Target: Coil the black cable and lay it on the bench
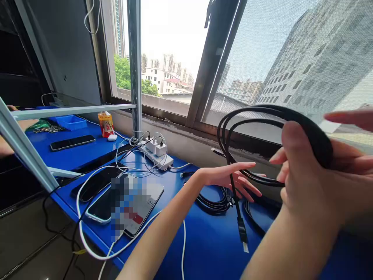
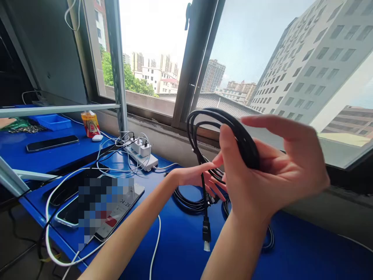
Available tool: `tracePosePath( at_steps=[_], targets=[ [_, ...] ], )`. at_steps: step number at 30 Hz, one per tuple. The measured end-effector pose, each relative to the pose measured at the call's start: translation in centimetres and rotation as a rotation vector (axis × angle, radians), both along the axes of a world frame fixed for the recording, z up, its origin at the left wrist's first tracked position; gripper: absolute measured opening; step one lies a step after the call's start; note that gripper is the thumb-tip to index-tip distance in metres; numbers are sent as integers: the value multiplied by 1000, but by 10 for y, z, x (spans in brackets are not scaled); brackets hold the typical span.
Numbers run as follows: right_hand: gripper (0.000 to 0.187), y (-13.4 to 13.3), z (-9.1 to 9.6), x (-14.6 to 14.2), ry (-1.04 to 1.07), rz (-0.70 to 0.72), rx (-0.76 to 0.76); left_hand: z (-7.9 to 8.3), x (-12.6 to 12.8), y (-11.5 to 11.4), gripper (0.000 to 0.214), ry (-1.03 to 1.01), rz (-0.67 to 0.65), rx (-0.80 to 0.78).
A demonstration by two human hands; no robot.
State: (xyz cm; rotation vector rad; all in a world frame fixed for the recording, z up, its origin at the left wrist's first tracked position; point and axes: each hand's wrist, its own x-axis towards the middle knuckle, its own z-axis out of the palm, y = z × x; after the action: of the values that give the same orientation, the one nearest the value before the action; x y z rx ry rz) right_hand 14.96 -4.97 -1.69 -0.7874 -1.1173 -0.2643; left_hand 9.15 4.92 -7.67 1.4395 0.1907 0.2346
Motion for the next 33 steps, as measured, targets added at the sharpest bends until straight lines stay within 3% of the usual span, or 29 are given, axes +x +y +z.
tracePosePath(
  at_steps=[4,7,11,13,16,22,29,33],
  targets=[
    [15,5,4,-9,2,37,72,-15,11,4,32,-272,149,-145],
    [17,15,3,-5,124,25,28,-12,11,4,26,-414,303,-219],
    [39,47,-11,15,397,3,-63,1,2,3,32,-567,582,-347],
    [54,64,-22,27,433,33,-173,4,-3,5,35,-575,775,-325],
    [63,82,-36,39,390,50,-257,2,-9,15,27,-550,992,-227],
    [51,90,-46,33,181,140,-347,0,-25,31,17,-512,1096,-92],
    [59,97,-49,24,106,116,-283,1,-33,34,8,-462,1143,-3],
    [63,101,-51,27,108,27,-224,1,-31,34,30,-443,1132,45]
  ],
)
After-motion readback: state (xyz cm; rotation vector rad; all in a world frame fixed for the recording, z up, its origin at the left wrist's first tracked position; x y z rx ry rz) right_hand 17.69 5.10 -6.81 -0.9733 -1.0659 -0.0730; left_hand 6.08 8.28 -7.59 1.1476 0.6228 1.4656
